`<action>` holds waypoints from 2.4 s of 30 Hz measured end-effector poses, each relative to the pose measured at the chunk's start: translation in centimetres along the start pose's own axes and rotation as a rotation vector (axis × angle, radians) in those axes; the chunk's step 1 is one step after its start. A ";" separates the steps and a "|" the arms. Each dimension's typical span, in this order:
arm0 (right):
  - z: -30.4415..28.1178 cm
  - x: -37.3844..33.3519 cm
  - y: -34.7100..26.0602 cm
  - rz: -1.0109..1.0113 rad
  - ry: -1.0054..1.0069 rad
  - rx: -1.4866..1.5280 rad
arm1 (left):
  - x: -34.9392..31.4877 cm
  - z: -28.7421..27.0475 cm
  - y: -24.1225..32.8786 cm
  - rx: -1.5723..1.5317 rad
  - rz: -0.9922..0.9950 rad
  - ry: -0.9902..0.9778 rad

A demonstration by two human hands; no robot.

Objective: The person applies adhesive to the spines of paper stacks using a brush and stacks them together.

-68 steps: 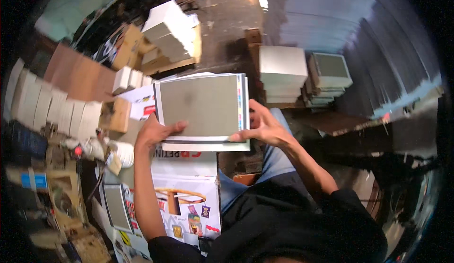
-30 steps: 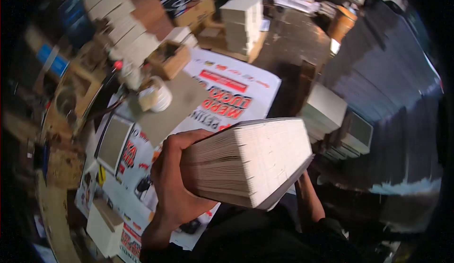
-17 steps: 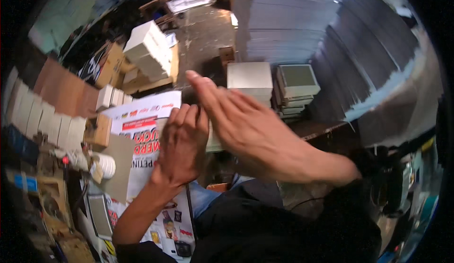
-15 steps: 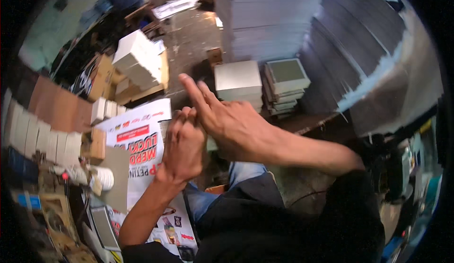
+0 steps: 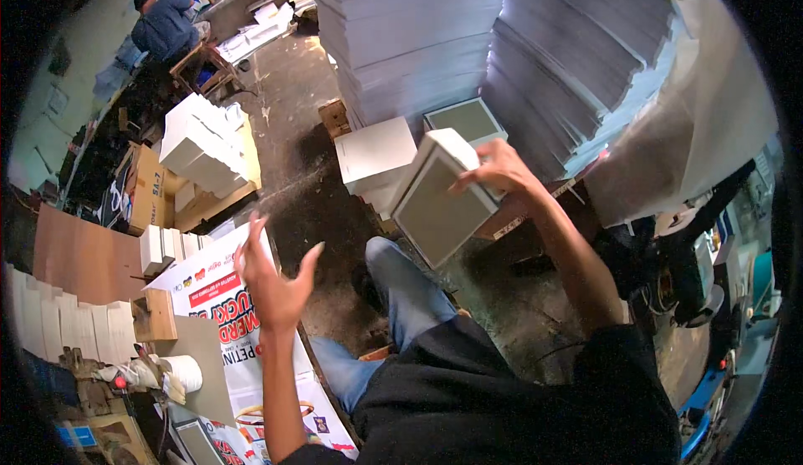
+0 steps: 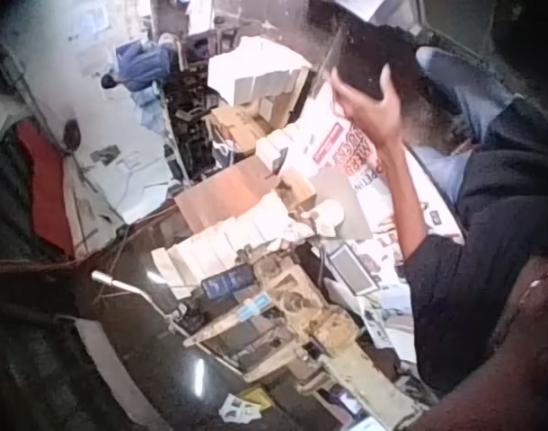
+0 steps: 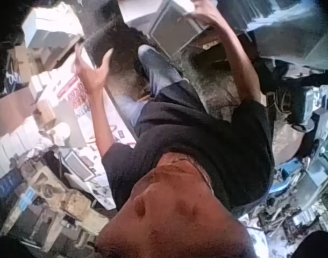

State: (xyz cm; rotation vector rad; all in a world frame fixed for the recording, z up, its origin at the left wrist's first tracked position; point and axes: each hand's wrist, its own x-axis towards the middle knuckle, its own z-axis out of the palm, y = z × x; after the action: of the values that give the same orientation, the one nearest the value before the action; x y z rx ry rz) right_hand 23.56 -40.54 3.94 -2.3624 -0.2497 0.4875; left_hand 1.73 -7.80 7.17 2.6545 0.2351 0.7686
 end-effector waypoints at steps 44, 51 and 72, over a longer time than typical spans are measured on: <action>11.0 21.1 18.7 0.515 0.648 1.345 | -8.9 0.3 -10.6 0.247 -0.352 0.083; 8.9 14.0 9.7 0.266 1.208 0.770 | -8.7 1.2 -10.4 0.237 -0.345 0.088; 44.1 -2.9 7.1 -1.243 -1.522 0.204 | -24.2 -9.8 -9.4 0.637 -0.958 0.569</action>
State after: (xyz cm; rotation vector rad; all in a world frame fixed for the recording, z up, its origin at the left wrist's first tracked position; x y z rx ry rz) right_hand 3.14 -20.03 -30.22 -0.7939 -1.9601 1.3606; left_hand -24.43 -2.41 -0.47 2.2421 1.9794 1.1602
